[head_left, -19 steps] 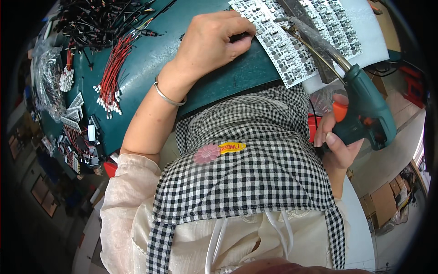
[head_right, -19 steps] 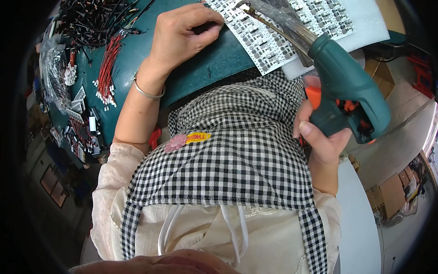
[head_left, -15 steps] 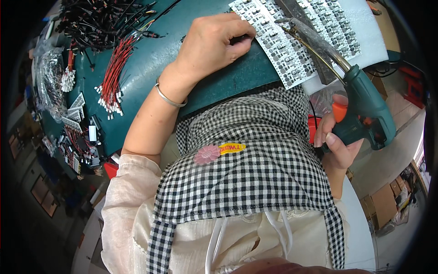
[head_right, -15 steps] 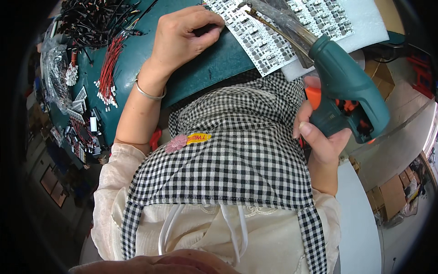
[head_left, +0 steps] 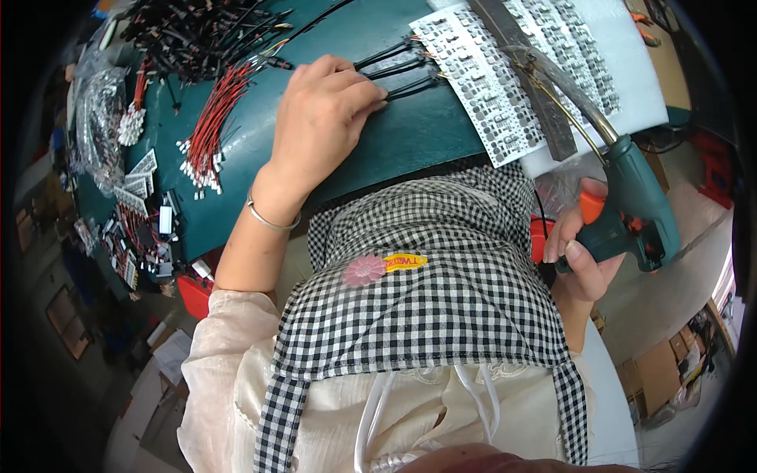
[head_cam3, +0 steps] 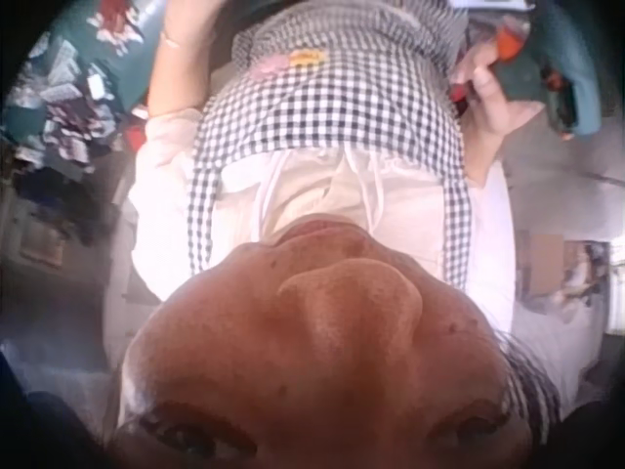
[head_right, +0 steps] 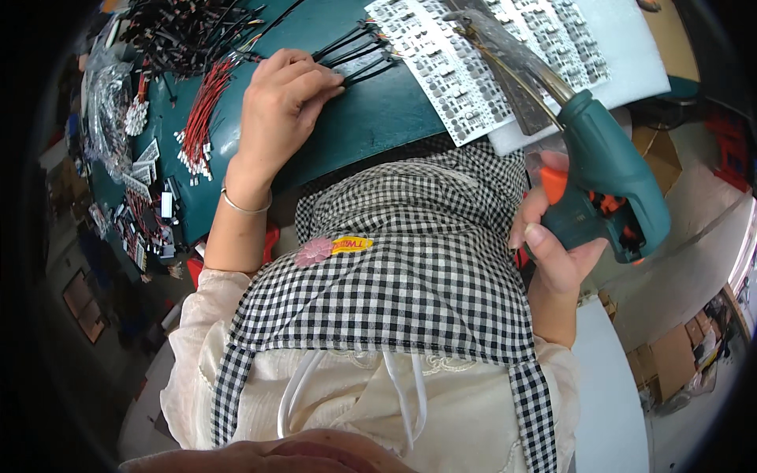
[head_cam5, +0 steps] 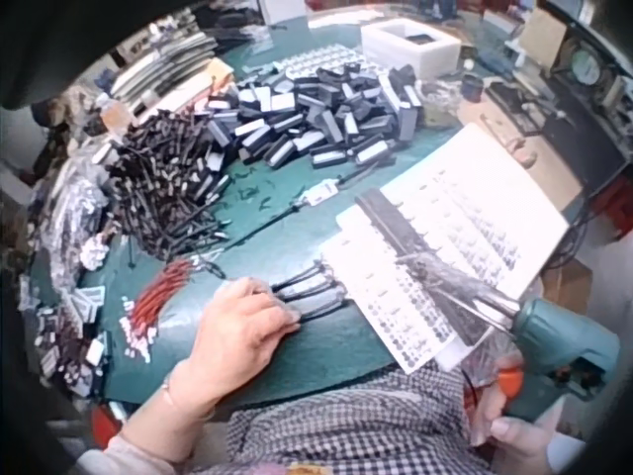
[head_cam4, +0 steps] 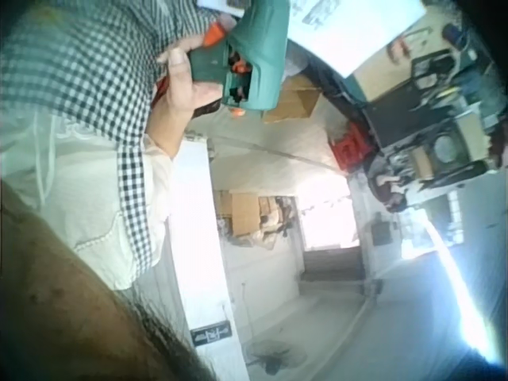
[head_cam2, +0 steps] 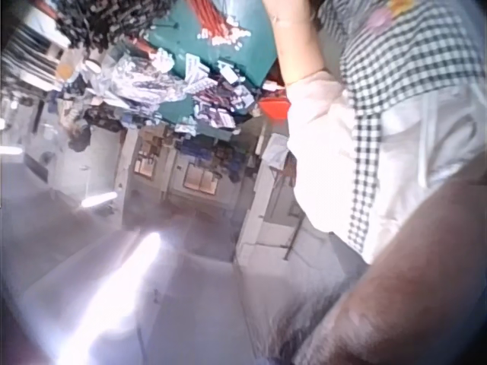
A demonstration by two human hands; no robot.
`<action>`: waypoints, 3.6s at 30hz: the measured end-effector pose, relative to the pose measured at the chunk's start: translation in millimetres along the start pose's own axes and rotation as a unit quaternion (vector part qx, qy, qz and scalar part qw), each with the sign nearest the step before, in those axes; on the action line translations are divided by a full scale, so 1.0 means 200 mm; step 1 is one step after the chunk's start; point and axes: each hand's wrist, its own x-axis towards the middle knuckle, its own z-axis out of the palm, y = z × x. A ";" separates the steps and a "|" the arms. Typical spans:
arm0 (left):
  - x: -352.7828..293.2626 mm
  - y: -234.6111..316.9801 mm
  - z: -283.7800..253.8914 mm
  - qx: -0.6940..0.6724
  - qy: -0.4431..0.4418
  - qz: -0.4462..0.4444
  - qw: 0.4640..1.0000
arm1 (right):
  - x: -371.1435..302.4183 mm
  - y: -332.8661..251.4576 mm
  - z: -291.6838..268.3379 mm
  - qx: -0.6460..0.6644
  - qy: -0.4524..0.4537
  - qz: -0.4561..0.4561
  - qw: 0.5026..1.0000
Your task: The person uses a soldering iron to attach wires to a circuit board. They repeatedly pick up wires, position them on the board, and apply heat to secure the connections. The person works methodically through a batch of wires, placing finished units on the table.
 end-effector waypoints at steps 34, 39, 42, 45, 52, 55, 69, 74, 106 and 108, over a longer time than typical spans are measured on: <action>0.18 0.34 -0.01 -0.603 -0.059 -0.197 0.771 | 0.16 -0.03 0.17 -0.109 -0.002 -0.072 0.991; 0.17 0.44 0.04 -0.616 -0.149 -0.219 0.742 | 0.20 0.02 0.18 -0.138 0.005 -0.115 0.984; 0.16 0.45 0.05 -0.613 -0.177 -0.226 0.736 | 0.19 0.03 0.17 -0.144 -0.002 -0.116 0.983; 0.13 0.45 0.07 -0.608 -0.163 -0.216 0.747 | 0.18 0.04 0.17 -0.154 -0.009 -0.107 0.982; 0.14 0.44 0.04 -0.619 -0.217 -0.260 0.709 | 0.18 0.06 0.16 -0.190 -0.043 -0.092 0.977; 0.13 0.44 0.05 -0.643 -0.222 -0.273 0.680 | 0.18 0.05 0.19 -0.196 -0.013 -0.101 0.975; 0.11 0.49 0.11 -0.735 -0.162 -0.312 0.579 | 0.17 0.07 0.13 -0.261 -0.044 -0.142 0.954; 0.11 0.49 0.10 -0.694 -0.150 -0.305 0.635 | 0.13 0.05 0.17 -0.201 0.013 -0.103 0.974; 0.07 0.52 0.18 -0.611 -0.024 -0.203 0.765 | 0.15 0.11 0.16 -0.203 0.027 -0.118 0.972; 0.08 0.52 0.19 -0.608 -0.031 -0.201 0.768 | 0.14 0.10 0.19 -0.144 0.051 -0.099 0.983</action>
